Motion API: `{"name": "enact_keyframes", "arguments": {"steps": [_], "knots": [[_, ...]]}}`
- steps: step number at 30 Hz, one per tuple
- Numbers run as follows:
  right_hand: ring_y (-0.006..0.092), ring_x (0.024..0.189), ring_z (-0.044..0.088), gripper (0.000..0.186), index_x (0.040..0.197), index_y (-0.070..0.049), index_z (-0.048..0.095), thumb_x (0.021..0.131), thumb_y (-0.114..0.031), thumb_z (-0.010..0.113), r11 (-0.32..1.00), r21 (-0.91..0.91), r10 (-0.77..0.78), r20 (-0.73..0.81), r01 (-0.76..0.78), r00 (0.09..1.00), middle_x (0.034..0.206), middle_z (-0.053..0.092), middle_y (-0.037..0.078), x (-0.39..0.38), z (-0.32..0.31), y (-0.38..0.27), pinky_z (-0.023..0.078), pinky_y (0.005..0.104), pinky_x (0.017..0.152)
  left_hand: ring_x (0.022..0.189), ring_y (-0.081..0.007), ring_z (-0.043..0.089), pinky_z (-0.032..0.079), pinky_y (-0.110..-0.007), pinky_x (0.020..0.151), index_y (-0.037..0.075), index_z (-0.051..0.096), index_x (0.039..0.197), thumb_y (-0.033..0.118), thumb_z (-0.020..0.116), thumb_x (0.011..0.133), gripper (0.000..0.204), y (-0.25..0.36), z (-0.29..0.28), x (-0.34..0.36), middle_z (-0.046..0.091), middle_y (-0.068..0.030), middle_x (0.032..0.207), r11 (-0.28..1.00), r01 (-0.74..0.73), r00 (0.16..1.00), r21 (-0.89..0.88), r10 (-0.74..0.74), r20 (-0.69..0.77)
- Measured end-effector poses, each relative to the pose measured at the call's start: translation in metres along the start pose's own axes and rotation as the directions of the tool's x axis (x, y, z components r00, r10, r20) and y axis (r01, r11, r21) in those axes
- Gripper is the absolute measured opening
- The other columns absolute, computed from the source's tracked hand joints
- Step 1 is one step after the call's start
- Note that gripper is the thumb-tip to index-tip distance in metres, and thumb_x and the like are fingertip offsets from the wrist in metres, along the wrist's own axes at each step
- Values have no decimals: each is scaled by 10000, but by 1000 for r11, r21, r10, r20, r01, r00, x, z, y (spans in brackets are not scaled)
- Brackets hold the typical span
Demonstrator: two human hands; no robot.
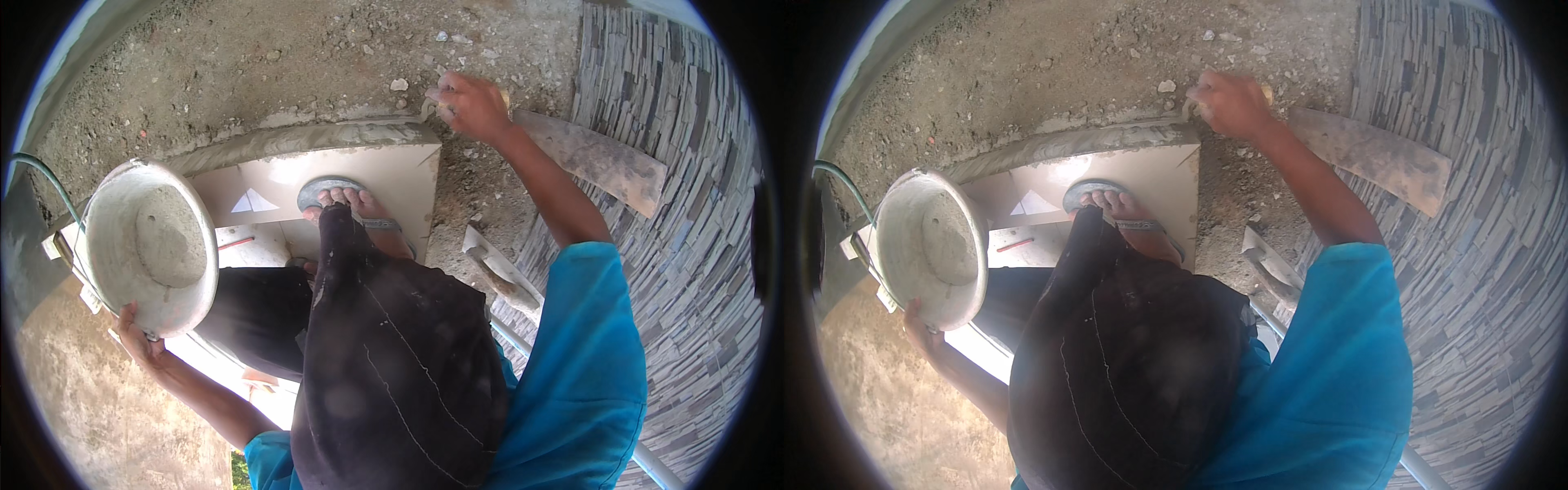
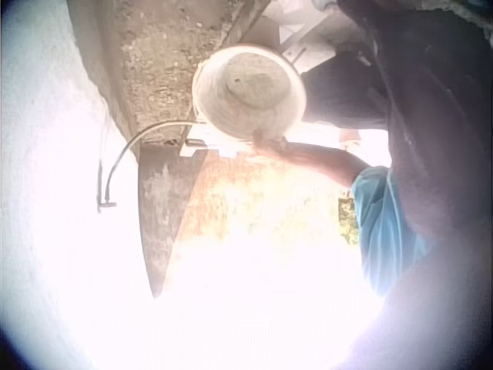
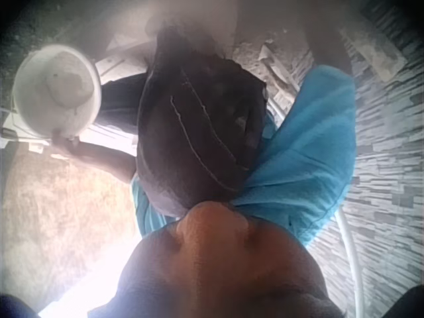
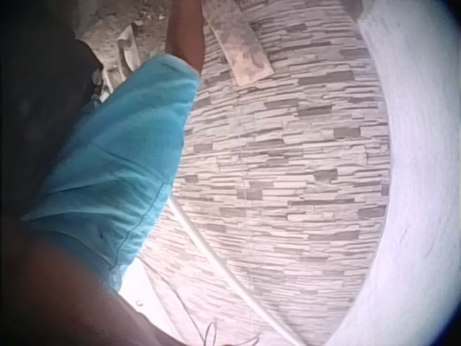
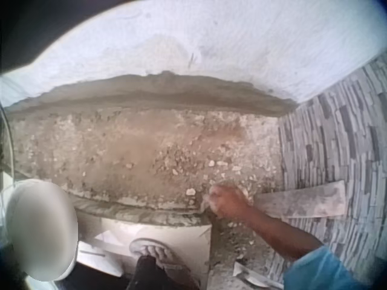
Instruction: The person scoops cement from a bucket and applies it to a wall using a trowel, smoothing the surface along the edge. The person repeatedly scoops and spreads cement along the wall's base.
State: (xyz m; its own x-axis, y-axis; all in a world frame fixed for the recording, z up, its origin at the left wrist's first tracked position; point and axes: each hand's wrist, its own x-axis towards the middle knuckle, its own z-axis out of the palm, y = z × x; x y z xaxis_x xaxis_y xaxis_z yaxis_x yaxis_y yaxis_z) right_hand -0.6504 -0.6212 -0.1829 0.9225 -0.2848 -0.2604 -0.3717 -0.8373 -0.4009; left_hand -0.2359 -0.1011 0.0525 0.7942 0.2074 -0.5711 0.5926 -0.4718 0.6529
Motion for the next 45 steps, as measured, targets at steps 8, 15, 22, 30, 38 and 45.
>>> {"name": "enact_keyframes", "arguments": {"steps": [8,15,22,30,38,45], "knots": [[181,938,643,263,1100,-183,744,844,-148,699,998,-23,-67,-114,65,991,987,608,-3,-13,-27,-24,476,401,749,1134,-368,650,623,-458,908,-122,405,1439,47,569,861,624,10,11,-8,571,-272,1313,996,79,996,43,-76,-56],[161,893,657,287,1095,-208,750,815,-153,722,995,-38,-100,-159,95,982,982,608,-24,-27,-54,-33,496,376,724,1157,-380,637,591,-471,959,-122,412,1437,68,589,875,619,9,18,-17,567,-265,1336,997,75,993,1,-74,-91],[167,944,670,347,1171,-273,758,840,-172,731,995,67,69,56,-72,996,1072,646,-41,-31,-80,-14,560,391,809,1185,-381,621,570,-489,989,-123,396,1451,55,588,875,633,0,7,-9,561,-266,1348,997,71,995,-32,-73,-61],[188,957,683,331,1192,-272,750,867,-212,744,992,31,120,72,-122,990,1099,656,-16,-16,-14,47,584,370,822,1215,-386,588,534,-523,1034,-122,325,1503,-4,568,863,695,6,2,-9,527,-256,1396,998,56,994,-37,-52,94],[197,984,669,312,1164,-255,743,861,-179,727,997,40,69,73,-72,995,1081,632,-15,-22,14,54,556,389,833,1212,-369,583,500,-510,1058,-118,375,1477,16,601,863,668,38,-6,-21,546,-234,1373,989,20,997,-147,-9,76],[195,968,668,316,1153,-248,743,846,-175,736,999,19,26,9,-26,1000,1071,620,-16,-38,-3,44,557,397,818,1167,-363,612,514,-509,1039,-136,435,1422,58,653,872,623,72,-3,-14,585,-242,1321,988,-50,989,-145,69,132]]}}
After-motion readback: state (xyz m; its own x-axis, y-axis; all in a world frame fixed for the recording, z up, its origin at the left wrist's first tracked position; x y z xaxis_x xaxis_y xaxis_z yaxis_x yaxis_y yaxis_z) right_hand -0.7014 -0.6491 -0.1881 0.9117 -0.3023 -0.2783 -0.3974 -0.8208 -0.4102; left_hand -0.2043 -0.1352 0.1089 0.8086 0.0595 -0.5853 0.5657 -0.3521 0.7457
